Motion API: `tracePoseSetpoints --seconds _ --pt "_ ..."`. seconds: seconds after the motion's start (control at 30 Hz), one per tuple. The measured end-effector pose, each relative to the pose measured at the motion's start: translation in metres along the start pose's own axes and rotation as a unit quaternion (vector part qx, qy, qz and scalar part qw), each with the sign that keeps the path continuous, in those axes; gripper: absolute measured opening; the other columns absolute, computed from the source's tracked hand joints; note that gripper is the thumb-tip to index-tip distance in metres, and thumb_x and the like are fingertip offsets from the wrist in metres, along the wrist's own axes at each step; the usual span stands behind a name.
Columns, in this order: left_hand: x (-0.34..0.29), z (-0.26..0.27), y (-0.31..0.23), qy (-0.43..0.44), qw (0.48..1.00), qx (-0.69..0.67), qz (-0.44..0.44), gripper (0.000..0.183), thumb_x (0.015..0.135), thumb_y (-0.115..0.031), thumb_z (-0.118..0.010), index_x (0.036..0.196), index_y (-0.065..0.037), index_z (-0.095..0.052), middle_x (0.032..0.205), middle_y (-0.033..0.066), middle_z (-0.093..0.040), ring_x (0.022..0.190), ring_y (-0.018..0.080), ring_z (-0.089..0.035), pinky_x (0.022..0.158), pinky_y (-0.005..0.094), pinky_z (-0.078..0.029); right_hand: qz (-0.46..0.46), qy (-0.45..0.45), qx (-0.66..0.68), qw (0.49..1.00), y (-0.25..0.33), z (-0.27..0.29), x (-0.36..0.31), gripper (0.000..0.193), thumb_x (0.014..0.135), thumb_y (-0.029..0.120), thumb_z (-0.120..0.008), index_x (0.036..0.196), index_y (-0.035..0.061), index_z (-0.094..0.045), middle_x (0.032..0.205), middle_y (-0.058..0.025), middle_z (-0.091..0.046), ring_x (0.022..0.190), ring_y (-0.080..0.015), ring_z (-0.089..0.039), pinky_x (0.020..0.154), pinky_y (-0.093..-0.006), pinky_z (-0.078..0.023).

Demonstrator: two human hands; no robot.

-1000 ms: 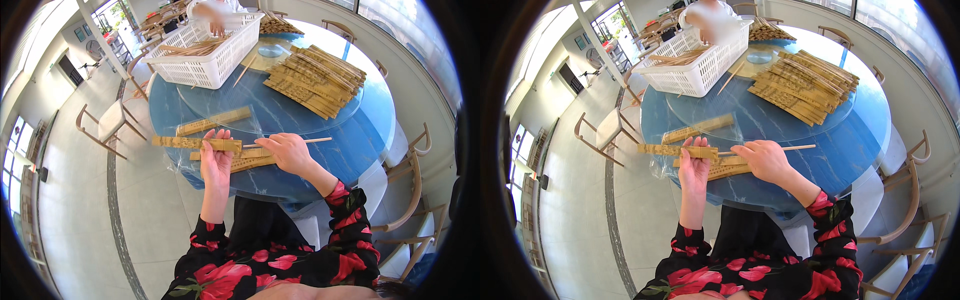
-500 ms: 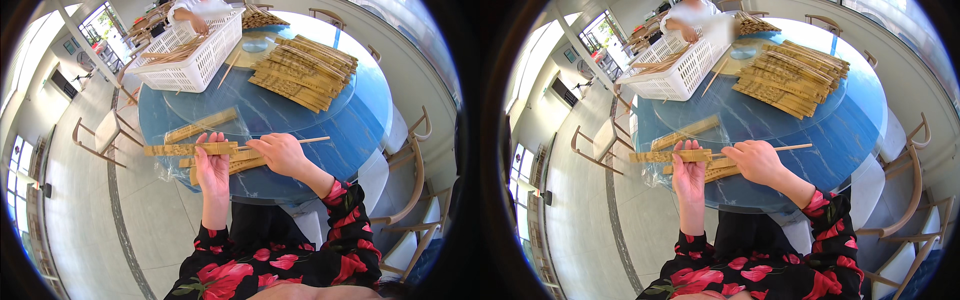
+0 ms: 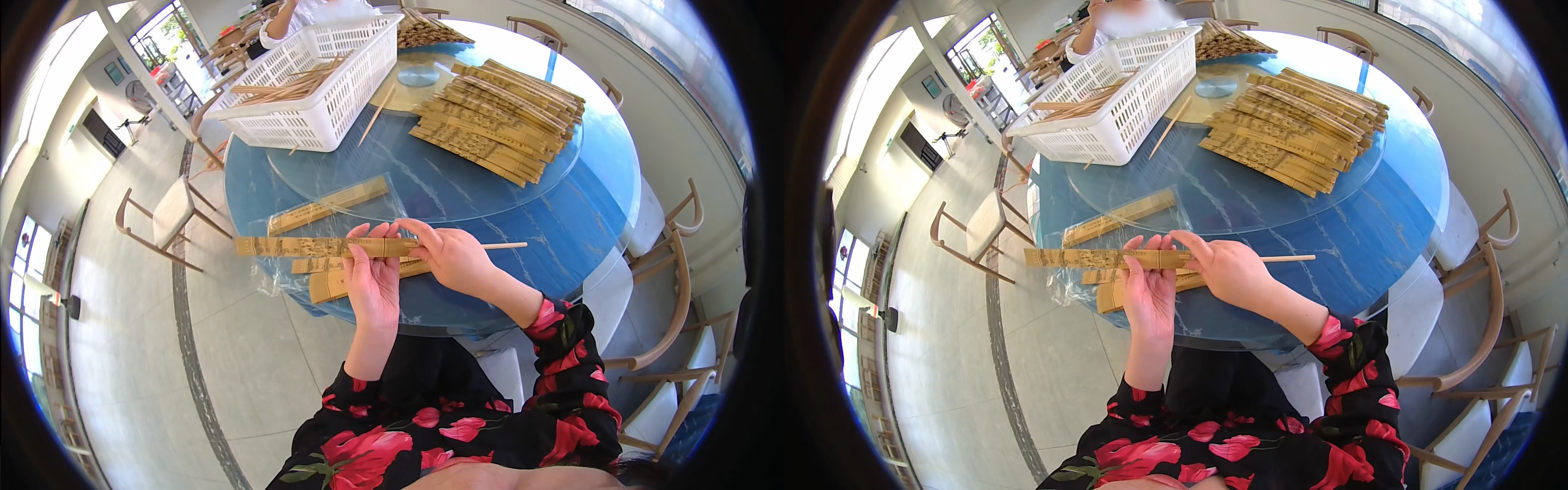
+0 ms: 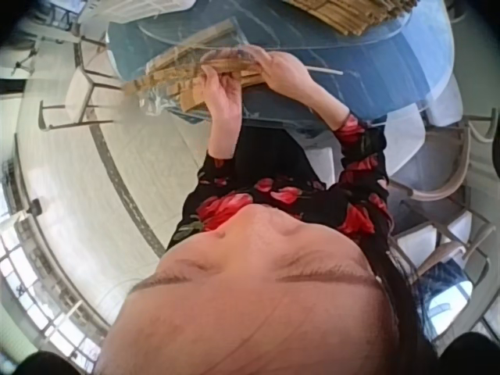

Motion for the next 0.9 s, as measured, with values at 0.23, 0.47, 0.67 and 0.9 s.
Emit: tracePoseSetpoints --seconds 0.23,0.47,0.67,0.9 --pt "-0.005 -0.001 0.013 -0.007 0.996 0.091 0.000 0.024 0.109 -0.015 -0.049 0.132 -0.007 -0.048 0.133 0.0162 -0.061 0.127 0.0263 -0.059 0.105 0.0362 -0.052 -0.019 0.016 0.048 0.999 0.001 0.002 0.001 0.058 0.094 0.013 -0.066 0.148 0.0088 -0.042 0.092 -0.0157 -0.071 0.086 -0.0380 -0.069 0.074 -0.0457 -0.054" --pt "0.007 0.010 0.011 -0.016 0.989 0.140 0.039 0.023 0.106 -0.006 -0.051 0.129 -0.005 -0.053 0.136 0.0170 -0.061 0.129 0.0275 -0.060 0.106 0.0371 -0.052 0.017 0.011 0.105 0.994 0.003 0.002 0.006 0.062 0.094 0.011 -0.065 0.150 0.0099 -0.039 0.109 -0.0176 -0.069 0.100 -0.0373 -0.067 0.084 -0.0468 -0.053" --pt "0.032 0.039 -0.035 -0.055 0.992 0.103 -0.042 0.023 0.106 -0.004 -0.051 0.129 -0.003 -0.054 0.136 0.0187 -0.061 0.126 0.0325 -0.062 0.105 0.0391 -0.055 -0.007 0.034 -0.075 0.997 -0.012 0.029 0.009 0.029 0.093 0.023 -0.068 0.119 0.0103 -0.068 0.090 -0.0094 -0.070 0.090 -0.0314 -0.066 0.079 -0.0434 -0.053" --pt "0.050 0.060 -0.068 -0.059 0.992 0.089 -0.063 0.019 0.106 -0.006 -0.051 0.124 -0.004 -0.055 0.136 0.0195 -0.061 0.130 0.0341 -0.059 0.106 0.0402 -0.054 -0.040 0.049 -0.019 0.998 -0.026 0.036 0.006 0.017 0.098 0.022 -0.059 0.093 0.0079 -0.068 0.083 -0.0106 -0.069 0.086 -0.0348 -0.065 0.075 -0.0457 -0.051"
Point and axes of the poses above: each hand's wrist, its own x-axis towards the middle knuckle, its own z-axis out of the back of the hand, y = z × x, the point moved 6 cm from there along x, towards the middle knuckle
